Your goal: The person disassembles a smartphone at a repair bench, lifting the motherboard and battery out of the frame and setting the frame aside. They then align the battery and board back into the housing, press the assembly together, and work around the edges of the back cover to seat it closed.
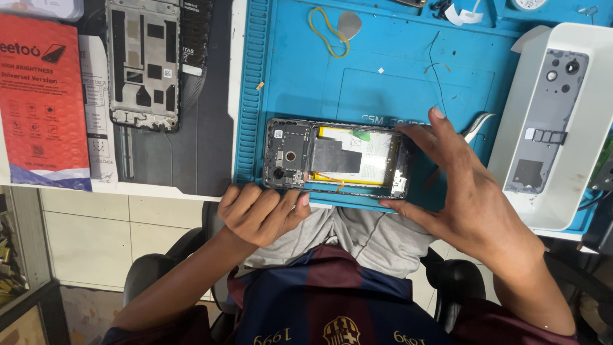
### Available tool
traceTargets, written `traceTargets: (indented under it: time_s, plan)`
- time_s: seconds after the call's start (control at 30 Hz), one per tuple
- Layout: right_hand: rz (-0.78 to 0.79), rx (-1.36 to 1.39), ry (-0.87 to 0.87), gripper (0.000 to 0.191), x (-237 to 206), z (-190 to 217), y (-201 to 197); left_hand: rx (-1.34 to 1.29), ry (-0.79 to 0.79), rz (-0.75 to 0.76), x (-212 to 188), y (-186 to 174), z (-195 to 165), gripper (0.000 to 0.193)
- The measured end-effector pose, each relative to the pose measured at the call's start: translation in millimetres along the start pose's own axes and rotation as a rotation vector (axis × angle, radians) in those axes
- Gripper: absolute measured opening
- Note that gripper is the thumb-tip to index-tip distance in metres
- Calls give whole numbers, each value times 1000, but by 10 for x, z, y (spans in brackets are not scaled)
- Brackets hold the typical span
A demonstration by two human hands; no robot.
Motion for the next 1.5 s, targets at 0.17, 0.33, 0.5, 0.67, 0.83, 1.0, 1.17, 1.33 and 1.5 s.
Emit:
traceTargets:
  time_s: [0.17, 0.33, 0.5, 0.67, 0.83, 1.0, 1.17, 1.33, 1.5]
  plan:
    - [10, -9, 19, 118, -7, -15, 7, -7, 0, -36, -20, 35, -2, 15]
    - [17, -1, 34, 118, -4, -24, 6, -4, 3, -20, -7, 38, 6, 14]
    - [4, -5, 20, 118, -11, -15, -4, -25, -1, -17, 34, 23, -4, 14]
    - [-1, -2, 5, 118, 11, 2, 3, -36, 14, 20, 75, -2, 14, 13]
    - [-17, -4, -10, 118, 26, 38, -5, -36, 37, 99, 157, -78, 20, 12]
    - [2, -25, 22, 120, 25, 68, -53, -69, 46, 218, 260, -164, -12, 26]
    - [12, -33, 36, 122, 41, 89, -78, -124, 42, 318, 335, -206, -55, 32]
    - [11, -29, 31, 124, 21, 103, -113, -174, 22, 329, 394, -225, -78, 25]
    - [38, -31, 94, 126, 11, 61, -140, -280, -50, 251, 424, -236, -41, 26]
Point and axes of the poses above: each hand's wrist, its own x-axis towards the middle knuckle, its own y-axis out of the palm, z = x × y, the point moved 2 cm from there along x, towards the middle knuckle, and after that the axes turned 11 degrees about y, right-handed, at the moved point
